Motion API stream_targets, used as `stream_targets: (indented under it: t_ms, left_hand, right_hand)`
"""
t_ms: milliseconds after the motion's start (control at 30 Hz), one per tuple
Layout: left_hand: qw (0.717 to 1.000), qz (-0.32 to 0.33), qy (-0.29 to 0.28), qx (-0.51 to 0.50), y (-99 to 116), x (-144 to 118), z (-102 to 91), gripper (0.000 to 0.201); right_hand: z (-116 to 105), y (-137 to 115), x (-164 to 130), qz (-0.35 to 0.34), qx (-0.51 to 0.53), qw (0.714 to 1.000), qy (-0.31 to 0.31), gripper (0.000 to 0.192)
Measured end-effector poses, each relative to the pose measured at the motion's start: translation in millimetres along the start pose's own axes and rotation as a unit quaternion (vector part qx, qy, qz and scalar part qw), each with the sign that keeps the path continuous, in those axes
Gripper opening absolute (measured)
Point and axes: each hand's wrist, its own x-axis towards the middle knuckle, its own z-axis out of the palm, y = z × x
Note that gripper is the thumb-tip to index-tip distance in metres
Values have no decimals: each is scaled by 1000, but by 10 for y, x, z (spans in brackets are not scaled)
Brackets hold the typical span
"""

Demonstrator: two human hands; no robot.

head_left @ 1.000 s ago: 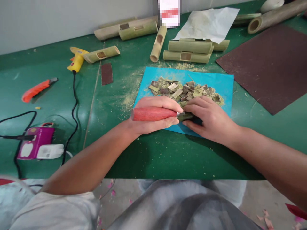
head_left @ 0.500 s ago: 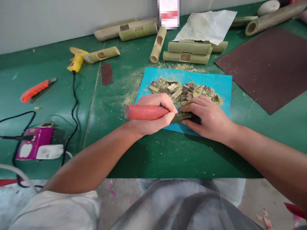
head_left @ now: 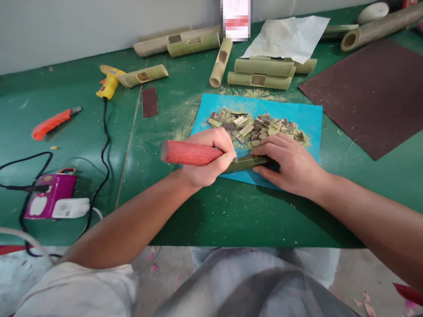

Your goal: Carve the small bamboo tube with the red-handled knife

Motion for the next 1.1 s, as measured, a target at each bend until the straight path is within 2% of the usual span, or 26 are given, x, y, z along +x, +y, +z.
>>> stream_targets:
  t_ms: [67,200,267,367,533,733,1000,1100]
  left_hand:
    - [1000,6,-1,10,40,1,-13,30]
    - [993,22,-113,28,126,50,-70,36]
    - [989,22,-143,33,143,79,-90,39]
    - [988,9,-150,34,142,98,-88,39]
    - [985,31,-163,44,133,86,-54,22]
    - [985,19,-161,52,122,89,-49,28]
    - [983,22,-162,87,147,137,8,7]
    - [983,9,-145,112,169,156,39,4]
  right_hand:
    - [-1,0,-3,0,1,1000,4,12]
    - [-6,-6,-2,3,0,1000,1,10]
    - [-9,-9,0,2,-4,1000,0,10]
    - [-7,-11,-2,2,-11,1000,-3,9]
    - [2,-4,-3,1,-9,1000,-1,9]
    - [0,7,1,-13,-12,1000,0,10]
    - [23,16,2,-14,-15,1000,5,11]
    - [24,14,11,-10,-17,1000,1,12]
